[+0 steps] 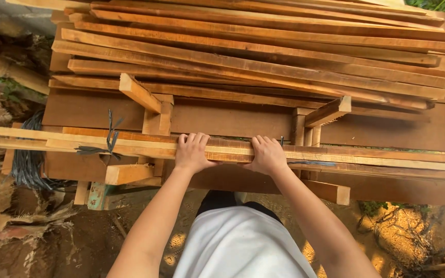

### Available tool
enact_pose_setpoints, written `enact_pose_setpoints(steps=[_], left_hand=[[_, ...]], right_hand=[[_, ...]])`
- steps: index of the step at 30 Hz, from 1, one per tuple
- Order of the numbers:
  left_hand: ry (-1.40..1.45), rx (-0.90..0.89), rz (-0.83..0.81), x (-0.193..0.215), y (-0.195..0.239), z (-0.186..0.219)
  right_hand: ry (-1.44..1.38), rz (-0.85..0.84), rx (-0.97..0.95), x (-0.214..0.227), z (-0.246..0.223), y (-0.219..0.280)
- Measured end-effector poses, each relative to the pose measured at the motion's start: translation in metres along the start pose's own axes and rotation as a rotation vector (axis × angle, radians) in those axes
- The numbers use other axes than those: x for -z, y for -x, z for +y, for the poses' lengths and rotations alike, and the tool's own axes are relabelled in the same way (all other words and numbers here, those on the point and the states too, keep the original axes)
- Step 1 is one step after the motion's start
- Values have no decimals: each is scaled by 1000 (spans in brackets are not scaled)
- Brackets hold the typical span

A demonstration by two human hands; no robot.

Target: The person arranges several thin wooden planks on a workbench and secures them into a bundle using black straps. They wrap the straps around the wood and tie them off, repeating the process to create a stable bundle before lifting it.

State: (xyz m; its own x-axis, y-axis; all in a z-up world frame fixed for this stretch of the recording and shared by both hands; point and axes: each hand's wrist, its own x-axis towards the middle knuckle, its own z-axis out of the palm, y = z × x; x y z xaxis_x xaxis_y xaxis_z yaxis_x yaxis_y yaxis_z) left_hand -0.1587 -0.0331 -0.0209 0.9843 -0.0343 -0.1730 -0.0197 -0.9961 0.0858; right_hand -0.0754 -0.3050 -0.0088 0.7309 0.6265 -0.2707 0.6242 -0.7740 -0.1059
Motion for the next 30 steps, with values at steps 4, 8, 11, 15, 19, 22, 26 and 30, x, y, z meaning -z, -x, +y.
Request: enact_pose_setpoints(steps=[4,8,11,15,19,22,26,30], left_hand=[[-19,11,6,-8,0,1],[35,5,-51,-2,7,-2],[-16,-90,-110,-2,-6,-20],[-56,-170,-212,-34,-16,-47],[-46,-189,-110,-14,-12,-45],[-29,-222,-153,-5,-16,-47],[-10,-225,-88,-6,-11,-45],[-3,-218,-68,-5,-10,-45]], right_hand=[[2,2,9,0,1,3],[18,-54,-32,-4,-6,6],[27,-33,-47,3,-6,5],[47,-8,-32,1,-9,8],[18,21,-60,20,-14,7],[20,12,-87,24,-15,3],[24,26,-72,17,-13,4],[24,24,-77,36,-20,4]])
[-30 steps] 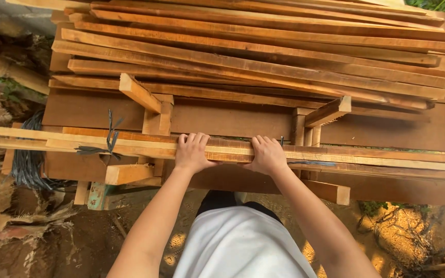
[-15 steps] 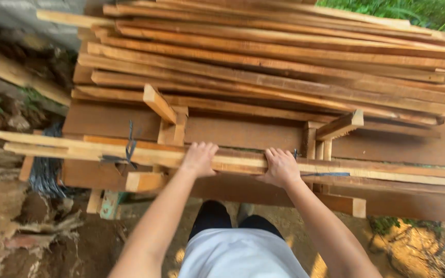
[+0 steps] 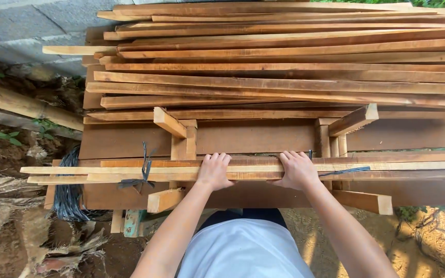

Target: The person arranges several thin wooden planks on a workbench and secures them into a bundle using black straps. They wrap the straps around the wood and tie them off, repeating the process to create a stable bundle before lifting it.

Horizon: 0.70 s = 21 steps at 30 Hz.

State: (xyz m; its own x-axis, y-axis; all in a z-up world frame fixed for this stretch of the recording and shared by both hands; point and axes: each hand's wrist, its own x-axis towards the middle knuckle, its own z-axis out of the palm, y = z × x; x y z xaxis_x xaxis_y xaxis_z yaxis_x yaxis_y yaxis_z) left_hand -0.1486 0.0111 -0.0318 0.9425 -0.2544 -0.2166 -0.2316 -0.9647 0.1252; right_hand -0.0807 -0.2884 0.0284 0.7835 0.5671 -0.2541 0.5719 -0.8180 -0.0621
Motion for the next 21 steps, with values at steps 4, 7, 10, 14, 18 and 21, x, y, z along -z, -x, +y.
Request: enact_pose_setpoints(steps=[4,7,10,14,18,21], left_hand=[[14,-6,11,8,1,1],[38,-29,50,4,3,-3],[42,-33,112,0,0,-3],[69,5,128,-1,8,-1],[87,65,-4,4,4,4],[47,103,-70,7,1,8]], right_hand=[[5,25,10,-6,3,0],[-11,31,17,-11,3,0],[-72,72,14,-24,10,0],[-48,105,24,-31,7,5],[-49,-216,16,13,9,6],[-16,-302,-60,19,27,12]])
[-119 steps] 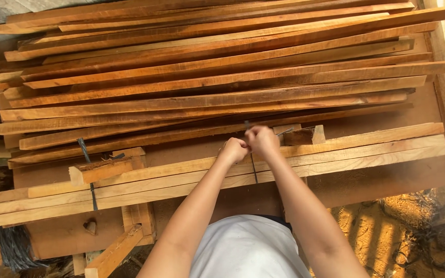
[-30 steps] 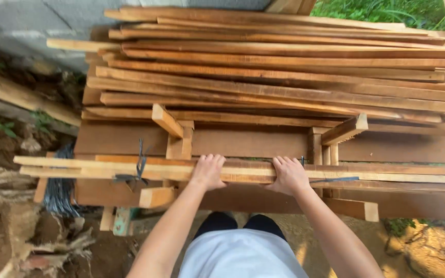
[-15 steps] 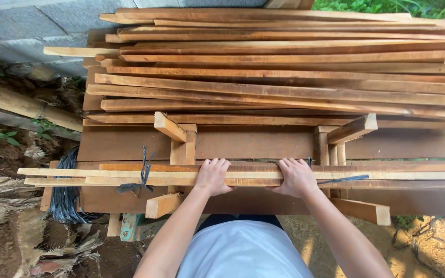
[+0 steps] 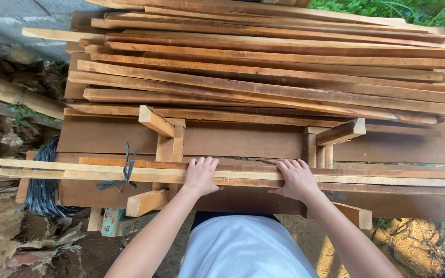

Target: The person arranges several thin wooden planks on a workbench and secures them into a bundle using black straps. They wrap the straps around the wood and tie them off, repeating the process to create a stable bundle before lifting it.

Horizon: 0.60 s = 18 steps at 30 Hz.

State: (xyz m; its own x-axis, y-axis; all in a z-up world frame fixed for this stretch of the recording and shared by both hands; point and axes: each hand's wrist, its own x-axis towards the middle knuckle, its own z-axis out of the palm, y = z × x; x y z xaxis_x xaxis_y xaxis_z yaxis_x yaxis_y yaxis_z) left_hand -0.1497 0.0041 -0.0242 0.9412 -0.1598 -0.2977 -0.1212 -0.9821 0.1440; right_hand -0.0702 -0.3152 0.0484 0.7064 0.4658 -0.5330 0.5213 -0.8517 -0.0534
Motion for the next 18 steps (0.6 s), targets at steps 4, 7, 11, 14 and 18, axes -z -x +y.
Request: enact_pose_setpoints(steps=[4,7,11,14,18], left_hand=[[24,-13,24,-7,2,-3],[27,-36,67,-3,3,-1],[56,-17,70,-3,1,-4],[67,-19,70,2,3,-2],[53,-24,85,5,7,-1]], right_hand=[[-54,16,62,-49,23,-24],[-23,72,82,-32,21,-14],[-25,45,70,-22,17,-13],[-22,63,66,-21,17,-11],[-34,106,72,-24,16,-8]])
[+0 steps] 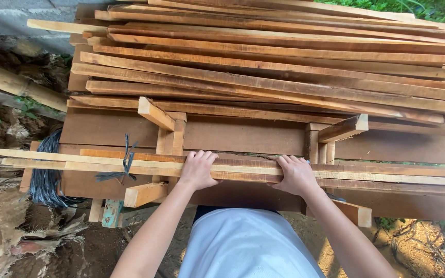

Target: The person arranges several thin wooden planks on a workbench and secures them into a bundle using black straps. They wrap the straps around the wood and tie them off, repeating the process to create a stable bundle before lifting it.

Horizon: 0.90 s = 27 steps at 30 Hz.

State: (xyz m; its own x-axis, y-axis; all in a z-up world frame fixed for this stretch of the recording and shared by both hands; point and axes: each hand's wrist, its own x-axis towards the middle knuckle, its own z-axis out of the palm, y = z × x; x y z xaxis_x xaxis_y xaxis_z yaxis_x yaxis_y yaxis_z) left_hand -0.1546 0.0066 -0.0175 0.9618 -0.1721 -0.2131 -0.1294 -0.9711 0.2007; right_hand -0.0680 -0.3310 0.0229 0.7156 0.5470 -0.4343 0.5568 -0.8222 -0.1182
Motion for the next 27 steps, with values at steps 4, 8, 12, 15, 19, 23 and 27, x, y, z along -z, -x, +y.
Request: enact_pose_setpoints(steps=[4,8,12,15,19,23,27], left_hand=[[-24,-7,0,-2,0,-2],[-47,-23,6,-3,0,-3],[-61,-34,44,-8,1,-3],[-56,-32,43,-6,0,-3],[-72,-21,65,-6,2,-2],[-68,-17,92,-9,4,-1],[-40,-45,81,-7,2,-3]], right_hand=[[0,48,9,2,-2,2],[-6,86,10,1,-1,2],[-15,49,21,-12,5,0],[28,109,38,10,-3,6],[-13,124,48,-11,3,2],[10,189,49,-18,4,3],[2,252,38,-19,2,2]])
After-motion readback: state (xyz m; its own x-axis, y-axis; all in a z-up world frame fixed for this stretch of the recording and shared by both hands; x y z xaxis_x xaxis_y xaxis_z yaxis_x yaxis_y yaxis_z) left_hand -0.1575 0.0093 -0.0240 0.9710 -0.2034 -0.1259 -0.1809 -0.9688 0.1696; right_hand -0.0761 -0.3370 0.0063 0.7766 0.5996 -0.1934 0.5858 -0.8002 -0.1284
